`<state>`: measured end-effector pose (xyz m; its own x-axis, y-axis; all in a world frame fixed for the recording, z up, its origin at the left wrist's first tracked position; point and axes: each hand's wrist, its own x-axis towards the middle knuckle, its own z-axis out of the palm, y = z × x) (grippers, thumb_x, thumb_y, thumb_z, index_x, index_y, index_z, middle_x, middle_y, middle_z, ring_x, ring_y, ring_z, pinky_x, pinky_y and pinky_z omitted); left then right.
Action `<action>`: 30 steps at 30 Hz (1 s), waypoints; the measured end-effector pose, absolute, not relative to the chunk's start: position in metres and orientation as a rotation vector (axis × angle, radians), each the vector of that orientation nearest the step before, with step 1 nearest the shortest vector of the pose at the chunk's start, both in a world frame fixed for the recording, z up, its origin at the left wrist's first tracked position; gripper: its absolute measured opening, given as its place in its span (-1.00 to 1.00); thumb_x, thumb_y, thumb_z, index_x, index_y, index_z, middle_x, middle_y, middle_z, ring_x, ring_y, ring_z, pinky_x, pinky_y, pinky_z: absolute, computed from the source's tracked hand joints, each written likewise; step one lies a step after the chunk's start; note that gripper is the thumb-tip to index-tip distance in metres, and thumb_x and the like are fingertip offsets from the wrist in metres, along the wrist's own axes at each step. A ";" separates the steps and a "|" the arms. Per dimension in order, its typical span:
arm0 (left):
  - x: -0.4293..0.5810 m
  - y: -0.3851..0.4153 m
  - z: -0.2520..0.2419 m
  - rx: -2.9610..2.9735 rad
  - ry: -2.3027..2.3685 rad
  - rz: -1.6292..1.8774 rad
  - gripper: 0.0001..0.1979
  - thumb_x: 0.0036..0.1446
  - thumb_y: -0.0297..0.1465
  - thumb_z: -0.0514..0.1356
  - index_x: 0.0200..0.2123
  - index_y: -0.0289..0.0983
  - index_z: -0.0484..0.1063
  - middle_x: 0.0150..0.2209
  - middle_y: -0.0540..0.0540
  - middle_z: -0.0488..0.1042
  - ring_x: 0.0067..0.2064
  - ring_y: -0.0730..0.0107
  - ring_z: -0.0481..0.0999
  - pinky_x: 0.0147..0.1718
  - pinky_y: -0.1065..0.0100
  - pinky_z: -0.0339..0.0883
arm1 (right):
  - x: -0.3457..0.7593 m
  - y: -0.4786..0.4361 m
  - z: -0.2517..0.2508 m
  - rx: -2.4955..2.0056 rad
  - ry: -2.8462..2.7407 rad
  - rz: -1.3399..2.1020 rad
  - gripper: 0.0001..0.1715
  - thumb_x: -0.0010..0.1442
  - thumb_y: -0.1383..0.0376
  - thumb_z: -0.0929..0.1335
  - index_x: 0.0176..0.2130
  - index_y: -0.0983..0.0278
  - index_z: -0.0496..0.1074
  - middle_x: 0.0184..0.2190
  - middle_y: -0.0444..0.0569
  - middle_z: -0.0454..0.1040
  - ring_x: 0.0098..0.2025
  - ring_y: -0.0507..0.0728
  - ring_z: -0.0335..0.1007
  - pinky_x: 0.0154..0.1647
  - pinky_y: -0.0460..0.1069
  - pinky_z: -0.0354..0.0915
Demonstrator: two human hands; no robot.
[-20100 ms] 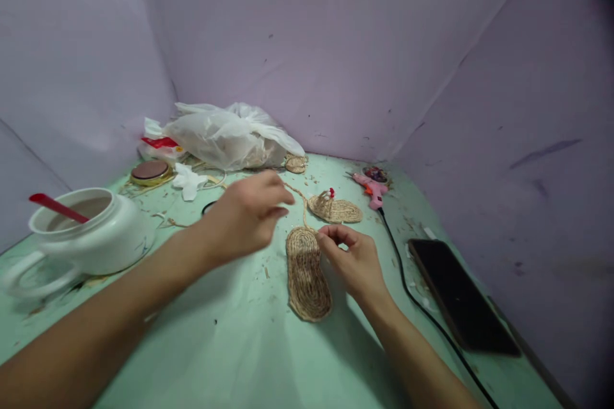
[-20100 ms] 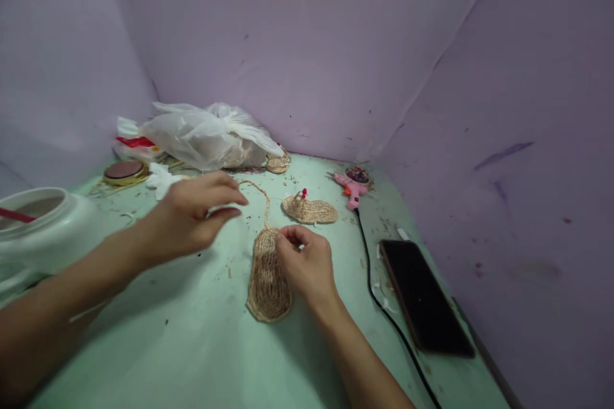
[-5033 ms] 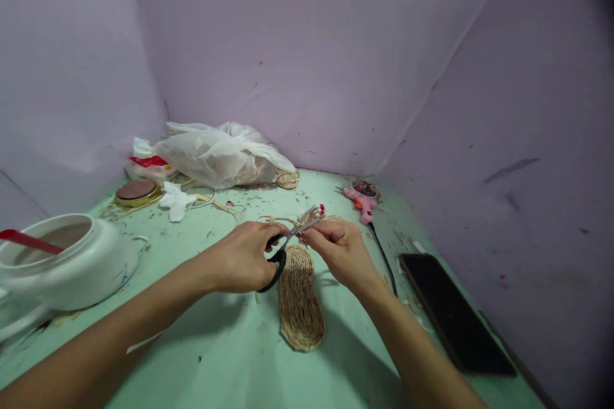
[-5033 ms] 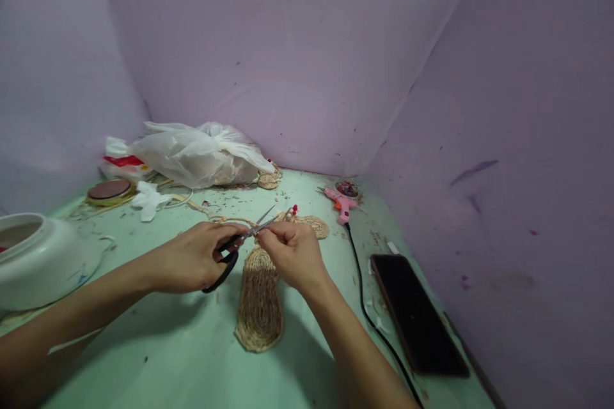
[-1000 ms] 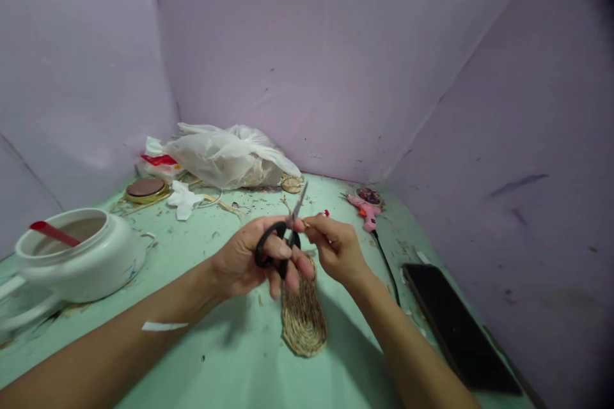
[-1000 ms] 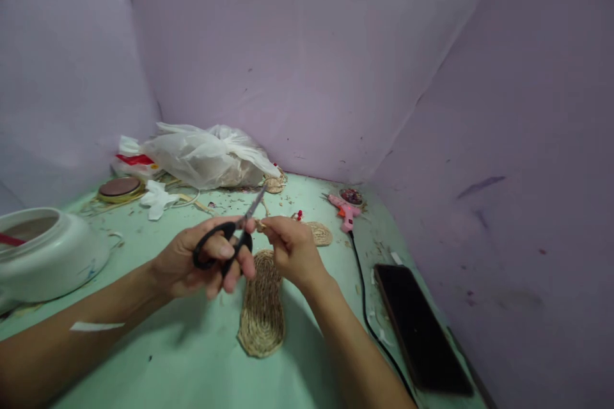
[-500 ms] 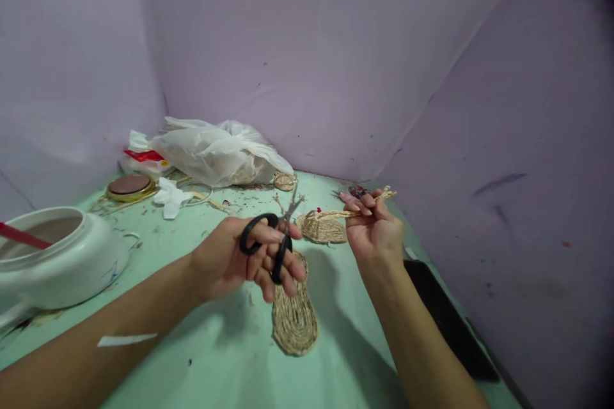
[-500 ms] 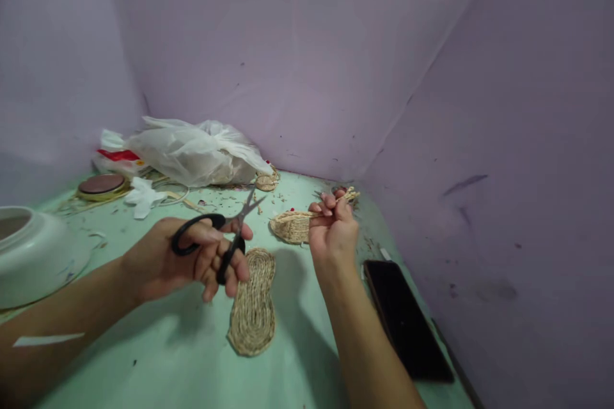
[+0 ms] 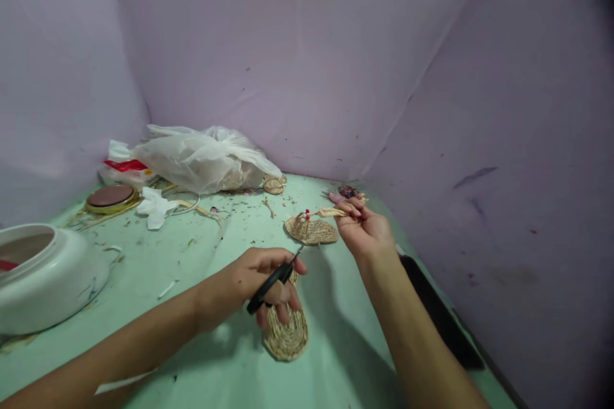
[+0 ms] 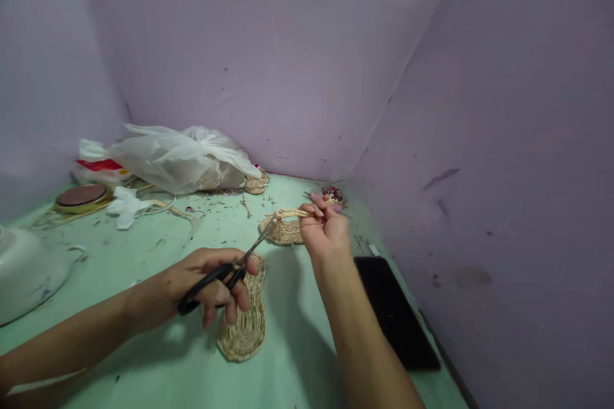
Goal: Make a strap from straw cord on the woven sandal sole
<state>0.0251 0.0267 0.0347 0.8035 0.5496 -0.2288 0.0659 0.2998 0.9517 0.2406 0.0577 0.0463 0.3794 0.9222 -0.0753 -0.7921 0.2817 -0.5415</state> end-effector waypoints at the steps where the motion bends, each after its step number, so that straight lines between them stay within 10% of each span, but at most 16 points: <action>1: 0.025 0.027 0.034 1.243 0.563 0.361 -0.58 -0.19 -0.41 0.17 -0.16 -0.32 0.28 -0.39 -0.14 0.47 -0.42 0.35 0.46 -0.60 0.51 0.23 | 0.238 0.058 0.046 -0.548 -0.271 1.180 -0.55 0.18 0.60 -0.03 -0.58 0.29 0.13 -0.70 -0.26 -0.01 -0.74 -0.10 -0.14 -0.69 -0.21 0.06; 19: 0.021 0.029 0.023 1.087 0.387 0.567 -0.59 -0.20 -0.57 0.17 -0.19 -0.28 0.25 -0.22 -0.21 0.48 -0.18 0.15 0.48 -0.31 0.26 0.38 | 0.181 0.049 0.021 -0.548 -0.303 1.445 -0.68 0.17 0.56 0.07 -0.49 0.29 0.19 -0.68 -0.28 -0.02 -0.71 -0.10 -0.14 -0.65 -0.22 0.04; 27: 0.023 0.026 0.021 1.155 0.387 0.520 -0.63 -0.20 -0.53 0.16 -0.24 -0.29 0.20 -0.33 -0.20 0.51 -0.45 0.28 0.50 -0.65 0.46 0.31 | 0.195 0.054 0.025 -0.527 -0.358 1.359 -0.74 0.16 0.53 0.11 -0.49 0.27 0.16 -0.71 -0.31 -0.07 -0.71 -0.09 -0.15 -0.65 -0.22 0.06; 30: 0.021 0.030 0.025 1.098 0.297 0.527 -0.58 -0.25 -0.53 0.16 -0.20 -0.33 0.20 -0.24 -0.27 0.49 -0.29 0.19 0.51 -0.41 0.31 0.40 | 0.179 0.047 0.019 -0.567 -0.385 1.368 -0.83 0.18 0.40 0.16 -0.45 0.26 0.17 -0.69 -0.30 -0.01 -0.70 -0.09 -0.09 -0.67 -0.22 0.05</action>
<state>0.0210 0.0303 0.0247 0.8398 0.5422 0.0280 -0.2563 0.3506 0.9008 0.1789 0.0474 0.0191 0.1724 0.9828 -0.0662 -0.8037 0.1015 -0.5863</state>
